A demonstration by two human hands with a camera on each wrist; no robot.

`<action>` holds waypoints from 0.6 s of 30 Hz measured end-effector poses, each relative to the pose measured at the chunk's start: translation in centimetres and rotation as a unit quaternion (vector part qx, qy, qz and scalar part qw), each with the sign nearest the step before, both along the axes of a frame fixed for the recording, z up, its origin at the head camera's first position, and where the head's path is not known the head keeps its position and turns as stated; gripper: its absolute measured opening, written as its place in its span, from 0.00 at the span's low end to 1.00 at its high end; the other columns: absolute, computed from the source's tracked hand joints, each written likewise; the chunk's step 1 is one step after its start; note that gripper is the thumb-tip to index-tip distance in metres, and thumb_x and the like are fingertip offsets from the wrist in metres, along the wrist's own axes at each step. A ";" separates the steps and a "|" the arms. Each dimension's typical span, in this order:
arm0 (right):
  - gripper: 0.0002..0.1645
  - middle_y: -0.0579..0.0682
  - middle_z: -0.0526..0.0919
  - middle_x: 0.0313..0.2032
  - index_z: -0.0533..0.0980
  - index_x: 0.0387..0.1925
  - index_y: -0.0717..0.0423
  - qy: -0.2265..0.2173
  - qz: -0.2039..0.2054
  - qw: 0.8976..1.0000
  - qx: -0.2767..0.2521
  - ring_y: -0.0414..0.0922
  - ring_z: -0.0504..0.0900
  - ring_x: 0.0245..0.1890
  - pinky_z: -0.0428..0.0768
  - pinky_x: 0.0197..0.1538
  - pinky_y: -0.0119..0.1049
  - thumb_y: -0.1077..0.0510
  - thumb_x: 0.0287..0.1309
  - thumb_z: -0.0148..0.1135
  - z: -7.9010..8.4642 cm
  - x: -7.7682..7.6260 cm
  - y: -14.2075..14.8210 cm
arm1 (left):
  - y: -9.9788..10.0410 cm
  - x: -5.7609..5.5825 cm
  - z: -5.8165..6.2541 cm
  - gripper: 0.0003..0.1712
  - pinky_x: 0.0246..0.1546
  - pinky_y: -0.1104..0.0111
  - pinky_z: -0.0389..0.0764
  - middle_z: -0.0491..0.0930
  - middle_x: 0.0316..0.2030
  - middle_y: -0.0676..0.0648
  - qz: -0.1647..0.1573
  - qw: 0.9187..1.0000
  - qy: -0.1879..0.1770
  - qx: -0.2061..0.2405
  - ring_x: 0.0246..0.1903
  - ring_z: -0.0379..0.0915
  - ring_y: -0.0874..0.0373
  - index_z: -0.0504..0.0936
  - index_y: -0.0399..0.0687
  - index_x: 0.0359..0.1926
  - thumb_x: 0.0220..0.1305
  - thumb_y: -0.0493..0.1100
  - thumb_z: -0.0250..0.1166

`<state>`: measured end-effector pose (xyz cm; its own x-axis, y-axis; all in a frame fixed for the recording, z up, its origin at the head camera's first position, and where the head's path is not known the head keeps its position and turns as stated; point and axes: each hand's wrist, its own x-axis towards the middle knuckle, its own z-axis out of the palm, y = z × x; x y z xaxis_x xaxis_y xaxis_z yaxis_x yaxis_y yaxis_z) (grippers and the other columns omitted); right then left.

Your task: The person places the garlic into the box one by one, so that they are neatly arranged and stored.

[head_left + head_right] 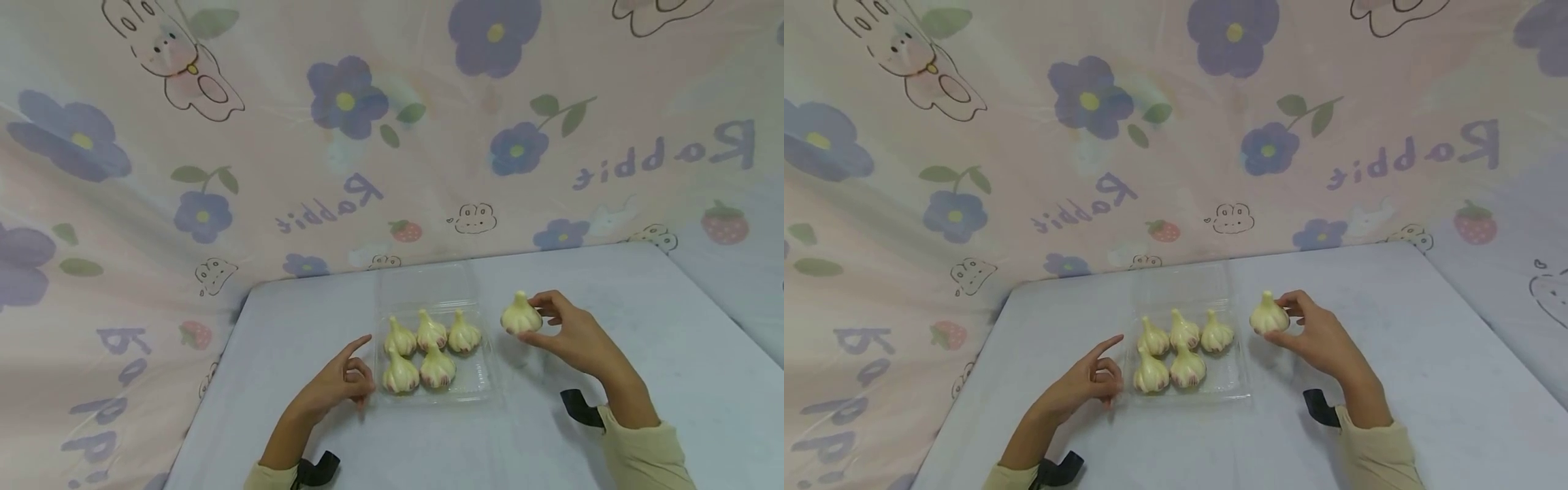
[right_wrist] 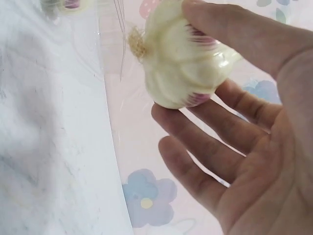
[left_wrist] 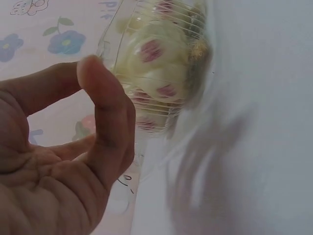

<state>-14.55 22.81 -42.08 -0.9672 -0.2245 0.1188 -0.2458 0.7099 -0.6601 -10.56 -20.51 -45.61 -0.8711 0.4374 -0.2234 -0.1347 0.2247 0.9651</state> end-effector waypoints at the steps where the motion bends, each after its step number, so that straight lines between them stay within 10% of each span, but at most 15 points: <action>1: 0.43 0.66 0.77 0.59 0.66 0.62 0.58 0.001 -0.001 1.000 -0.002 0.65 0.77 0.56 0.78 0.53 0.63 0.37 0.56 0.70 -0.1 0.1 -0.1 | -0.1 0.0 -0.1 0.53 0.30 0.67 0.85 0.75 0.39 0.48 -0.001 1.000 -0.002 0.004 0.26 0.77 0.60 0.42 0.54 0.80 0.64 0.33 0.65; 18: 0.41 0.62 0.74 0.63 0.65 0.62 0.58 0.000 0.032 0.999 -0.033 0.63 0.76 0.61 0.76 0.59 0.64 0.41 0.57 0.71 -0.3 0.0 -0.5 | -0.2 -0.4 -0.6 0.57 0.30 0.67 0.85 0.78 0.39 0.47 0.008 0.999 -0.026 0.042 0.26 0.79 0.60 0.41 0.56 0.80 0.61 0.29 0.67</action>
<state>-14.53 22.29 -42.42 -0.9511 -0.2778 0.1353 -0.2893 0.6469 -0.7056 -10.99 -20.68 -46.24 -0.8663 0.4422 -0.2324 -0.1887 0.1411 0.9718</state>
